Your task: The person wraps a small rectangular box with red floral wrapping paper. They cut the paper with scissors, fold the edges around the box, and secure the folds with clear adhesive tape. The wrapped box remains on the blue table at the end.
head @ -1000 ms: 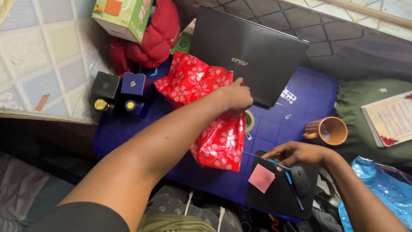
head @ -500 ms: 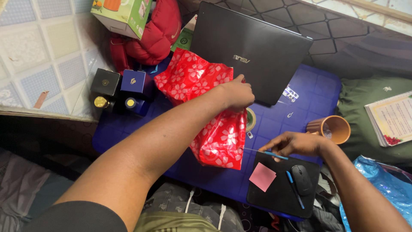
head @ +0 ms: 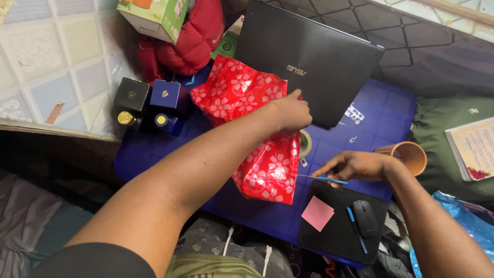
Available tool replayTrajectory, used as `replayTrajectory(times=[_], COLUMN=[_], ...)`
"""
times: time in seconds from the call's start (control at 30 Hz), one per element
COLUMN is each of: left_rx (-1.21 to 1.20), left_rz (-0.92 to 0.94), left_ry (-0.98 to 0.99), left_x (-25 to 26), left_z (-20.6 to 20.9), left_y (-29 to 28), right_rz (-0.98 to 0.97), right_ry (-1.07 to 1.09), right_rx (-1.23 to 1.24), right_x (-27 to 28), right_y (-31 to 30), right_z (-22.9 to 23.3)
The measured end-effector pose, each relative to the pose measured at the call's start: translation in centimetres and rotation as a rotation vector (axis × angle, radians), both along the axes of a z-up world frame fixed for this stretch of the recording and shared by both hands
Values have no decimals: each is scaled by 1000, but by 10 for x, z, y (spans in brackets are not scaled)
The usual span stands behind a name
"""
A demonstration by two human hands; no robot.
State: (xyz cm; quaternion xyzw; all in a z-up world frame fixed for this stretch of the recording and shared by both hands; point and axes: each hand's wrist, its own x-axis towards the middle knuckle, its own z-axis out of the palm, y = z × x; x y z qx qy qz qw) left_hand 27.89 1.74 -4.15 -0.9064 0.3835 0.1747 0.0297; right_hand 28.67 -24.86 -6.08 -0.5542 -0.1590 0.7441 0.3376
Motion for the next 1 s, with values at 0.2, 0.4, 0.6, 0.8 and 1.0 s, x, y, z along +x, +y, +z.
replayTrajectory(times=[0.2, 0.4, 0.6, 0.8, 1.0], left_rx=[50, 30, 23, 29, 21], left_rz=[-4, -4, 9, 17, 23], left_ry=[27, 15, 38, 47, 43], left_x=[0, 1, 0, -1, 1], left_z=[2, 5, 7, 7, 5], left_y=[-2, -1, 0, 2, 4], right_rz=[-32, -25, 9, 22, 20], right_ry=[56, 42, -19, -12, -23], right_rx=[-9, -20, -4, -12, 20], right_x=[-2, 1, 0, 0, 1], right_y=[-1, 2, 5, 8, 18], right_z=[0, -2, -5, -7, -8])
